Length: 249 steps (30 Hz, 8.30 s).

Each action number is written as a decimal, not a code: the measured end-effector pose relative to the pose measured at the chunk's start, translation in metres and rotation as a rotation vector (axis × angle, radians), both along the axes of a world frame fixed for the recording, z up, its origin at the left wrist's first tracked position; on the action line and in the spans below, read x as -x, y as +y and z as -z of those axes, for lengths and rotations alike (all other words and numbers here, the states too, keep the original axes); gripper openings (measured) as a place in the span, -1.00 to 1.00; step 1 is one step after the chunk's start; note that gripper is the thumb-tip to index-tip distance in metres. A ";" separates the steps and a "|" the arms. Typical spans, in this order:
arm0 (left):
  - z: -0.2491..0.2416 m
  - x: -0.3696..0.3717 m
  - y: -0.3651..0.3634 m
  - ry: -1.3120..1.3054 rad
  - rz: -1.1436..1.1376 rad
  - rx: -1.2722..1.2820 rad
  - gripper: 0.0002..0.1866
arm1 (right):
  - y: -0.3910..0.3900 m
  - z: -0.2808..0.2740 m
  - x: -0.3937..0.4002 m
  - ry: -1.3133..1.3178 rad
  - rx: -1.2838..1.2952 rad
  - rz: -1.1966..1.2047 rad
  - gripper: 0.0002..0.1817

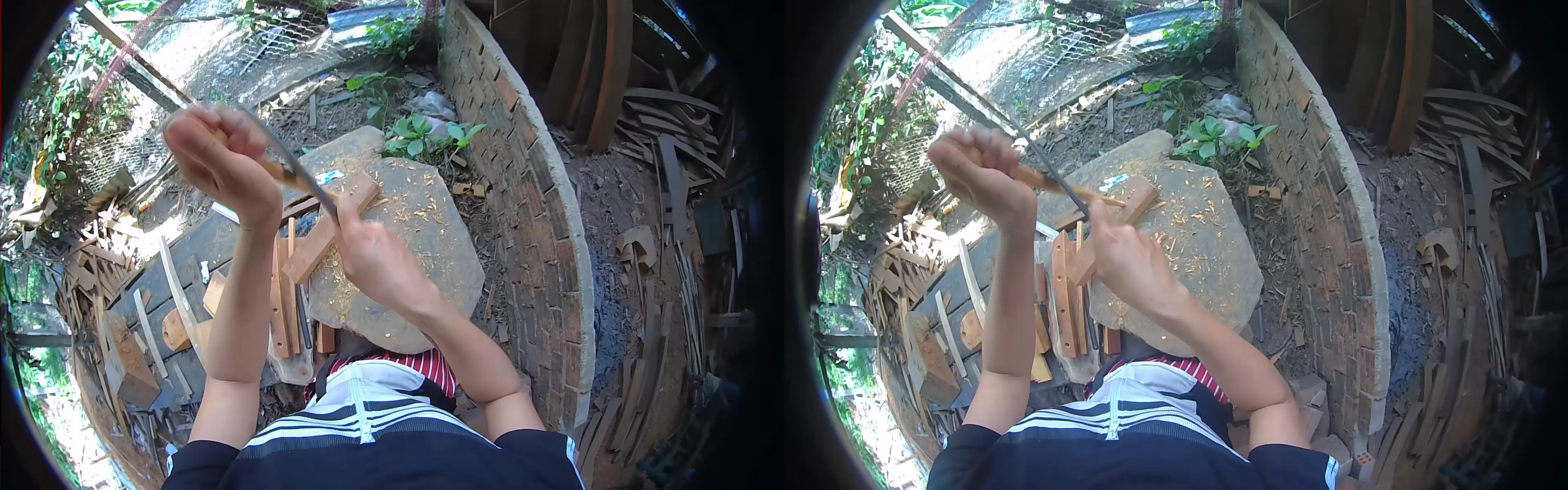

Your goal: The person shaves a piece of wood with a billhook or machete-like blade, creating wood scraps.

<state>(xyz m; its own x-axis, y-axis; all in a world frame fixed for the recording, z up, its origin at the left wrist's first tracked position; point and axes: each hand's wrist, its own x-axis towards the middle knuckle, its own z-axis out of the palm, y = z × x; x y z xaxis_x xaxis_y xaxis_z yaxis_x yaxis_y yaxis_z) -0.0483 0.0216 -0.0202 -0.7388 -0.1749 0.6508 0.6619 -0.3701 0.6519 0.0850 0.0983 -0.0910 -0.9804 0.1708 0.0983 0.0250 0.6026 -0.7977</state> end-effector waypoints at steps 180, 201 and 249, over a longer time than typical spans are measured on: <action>0.007 0.063 -0.029 0.118 0.096 0.150 -0.73 | 0.033 0.106 0.003 -0.128 0.261 0.076 -0.73; 0.013 0.048 -0.018 0.263 -0.207 0.160 -0.71 | 0.016 0.010 0.012 -0.154 0.074 -0.060 -0.70; 0.015 0.016 -0.007 0.269 -0.117 0.102 -0.71 | 0.012 -0.030 -0.027 -0.086 0.051 -0.028 -0.66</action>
<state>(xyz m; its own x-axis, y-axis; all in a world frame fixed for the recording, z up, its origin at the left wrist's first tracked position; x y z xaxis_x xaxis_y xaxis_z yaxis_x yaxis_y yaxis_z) -0.0641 0.0148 -0.0354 -0.5165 -0.1725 0.8387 0.8498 -0.2230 0.4775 0.1118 0.1106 -0.0611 -0.9893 0.1455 0.0053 0.0783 0.5623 -0.8232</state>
